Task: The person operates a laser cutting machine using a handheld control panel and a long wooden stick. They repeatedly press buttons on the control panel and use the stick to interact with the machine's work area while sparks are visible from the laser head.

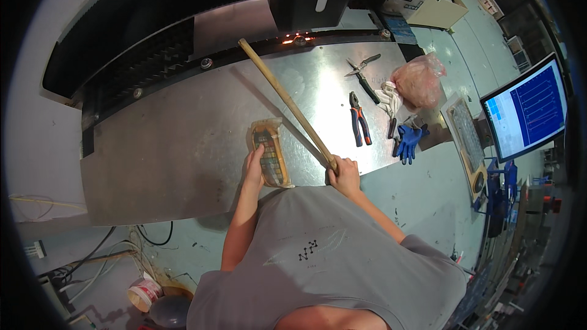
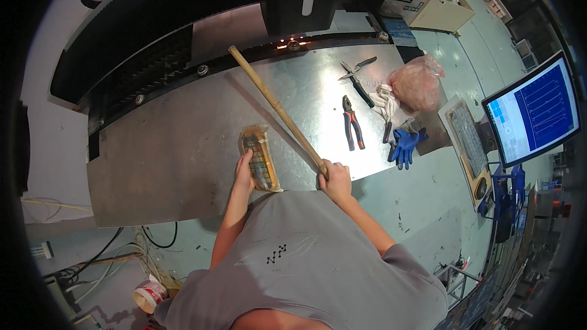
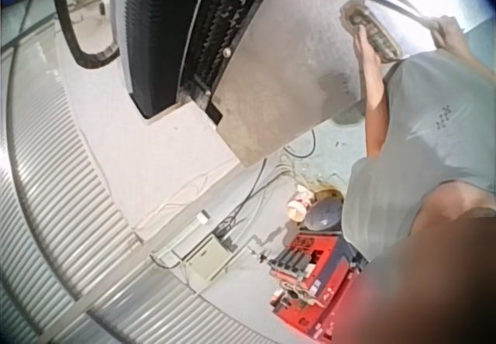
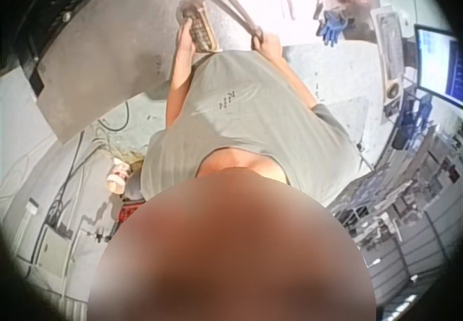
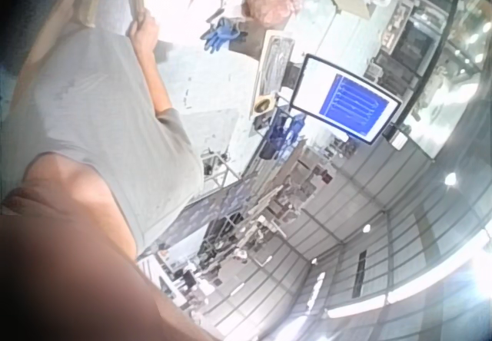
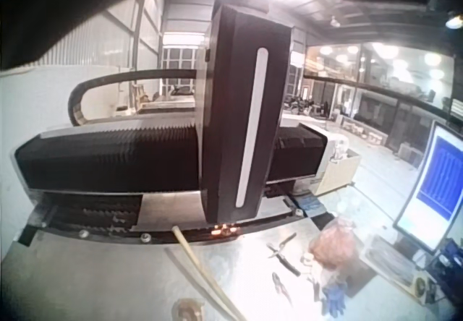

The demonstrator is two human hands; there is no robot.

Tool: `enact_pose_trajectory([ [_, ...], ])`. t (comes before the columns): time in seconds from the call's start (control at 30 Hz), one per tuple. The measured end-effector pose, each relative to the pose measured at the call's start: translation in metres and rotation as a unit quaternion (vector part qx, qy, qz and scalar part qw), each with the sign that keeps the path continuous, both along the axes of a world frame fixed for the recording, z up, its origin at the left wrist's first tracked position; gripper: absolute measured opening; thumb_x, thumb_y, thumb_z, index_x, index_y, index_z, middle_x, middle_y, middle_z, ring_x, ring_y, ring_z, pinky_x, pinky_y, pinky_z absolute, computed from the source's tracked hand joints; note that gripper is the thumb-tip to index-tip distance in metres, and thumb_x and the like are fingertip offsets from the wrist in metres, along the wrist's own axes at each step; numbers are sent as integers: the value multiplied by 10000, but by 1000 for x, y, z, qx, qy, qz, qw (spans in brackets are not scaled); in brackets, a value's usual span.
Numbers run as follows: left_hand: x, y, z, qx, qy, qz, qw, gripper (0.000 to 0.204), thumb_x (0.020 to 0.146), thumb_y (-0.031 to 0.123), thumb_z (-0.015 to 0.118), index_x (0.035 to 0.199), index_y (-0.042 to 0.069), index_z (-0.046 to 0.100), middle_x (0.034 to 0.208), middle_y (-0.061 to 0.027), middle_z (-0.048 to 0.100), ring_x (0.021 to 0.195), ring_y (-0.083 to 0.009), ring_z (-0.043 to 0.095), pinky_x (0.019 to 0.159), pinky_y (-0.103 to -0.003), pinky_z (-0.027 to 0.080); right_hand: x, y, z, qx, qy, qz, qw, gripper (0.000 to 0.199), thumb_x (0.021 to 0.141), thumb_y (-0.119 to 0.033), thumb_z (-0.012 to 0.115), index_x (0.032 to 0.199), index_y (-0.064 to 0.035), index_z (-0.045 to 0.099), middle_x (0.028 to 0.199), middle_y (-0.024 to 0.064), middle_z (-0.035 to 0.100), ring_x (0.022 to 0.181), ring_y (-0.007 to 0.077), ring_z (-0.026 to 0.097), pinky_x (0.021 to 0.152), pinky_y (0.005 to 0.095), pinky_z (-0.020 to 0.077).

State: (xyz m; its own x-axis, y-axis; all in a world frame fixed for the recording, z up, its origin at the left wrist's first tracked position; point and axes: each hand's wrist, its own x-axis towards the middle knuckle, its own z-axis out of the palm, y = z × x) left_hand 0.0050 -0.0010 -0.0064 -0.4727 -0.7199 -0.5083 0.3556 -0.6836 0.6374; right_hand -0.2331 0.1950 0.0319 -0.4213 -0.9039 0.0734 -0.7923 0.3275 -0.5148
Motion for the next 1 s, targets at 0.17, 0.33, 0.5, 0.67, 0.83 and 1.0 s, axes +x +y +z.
enact_pose_trajectory([
  [0.17,0,0,-2,-8,10,5,1000,375,1064,315,672,1301,25,661,1174,-57,731,1030,-154,699,916,-317,560,0,-1,5,-1,10,7,1000,371,859,-153,737,1223,-101,688,851,131,655,870,330,627,827,446,449],
  [0.33,-1,1,3,1,20,9,1000,355,1063,301,673,1290,28,669,1163,-54,738,1018,-152,706,894,-313,568,1,-1,5,-3,0,4,1000,365,865,-151,735,1223,-100,689,850,128,661,864,327,630,830,444,447],
  [0.5,-1,1,5,0,11,11,1000,366,1061,307,676,1297,27,667,1161,-51,736,1017,-152,705,891,-312,570,1,-1,4,-10,6,5,1000,359,865,-144,732,1219,-104,690,840,113,662,851,316,628,816,440,440],
  [0.67,-1,1,0,-7,5,12,1000,376,1058,316,679,1299,27,663,1168,-51,731,1031,-153,701,897,-313,568,1,-2,3,-24,9,8,1000,357,861,-137,729,1215,-107,691,829,102,659,847,309,627,801,440,435],
  [0.83,-2,0,-5,-16,8,14,1000,376,1055,320,685,1291,29,664,1174,-51,727,1031,-151,696,894,-313,566,1,-1,1,-18,8,2,1000,370,847,-127,727,1215,-110,691,830,106,658,849,312,626,804,442,436],
  [1.0,-2,1,-2,-22,-5,-2,1000,396,1057,335,681,1304,26,660,1191,-42,717,1060,-138,673,927,-306,542,0,-1,0,-30,10,7,999,379,831,-118,723,1209,-105,693,828,111,656,845,315,621,807,445,435],
])
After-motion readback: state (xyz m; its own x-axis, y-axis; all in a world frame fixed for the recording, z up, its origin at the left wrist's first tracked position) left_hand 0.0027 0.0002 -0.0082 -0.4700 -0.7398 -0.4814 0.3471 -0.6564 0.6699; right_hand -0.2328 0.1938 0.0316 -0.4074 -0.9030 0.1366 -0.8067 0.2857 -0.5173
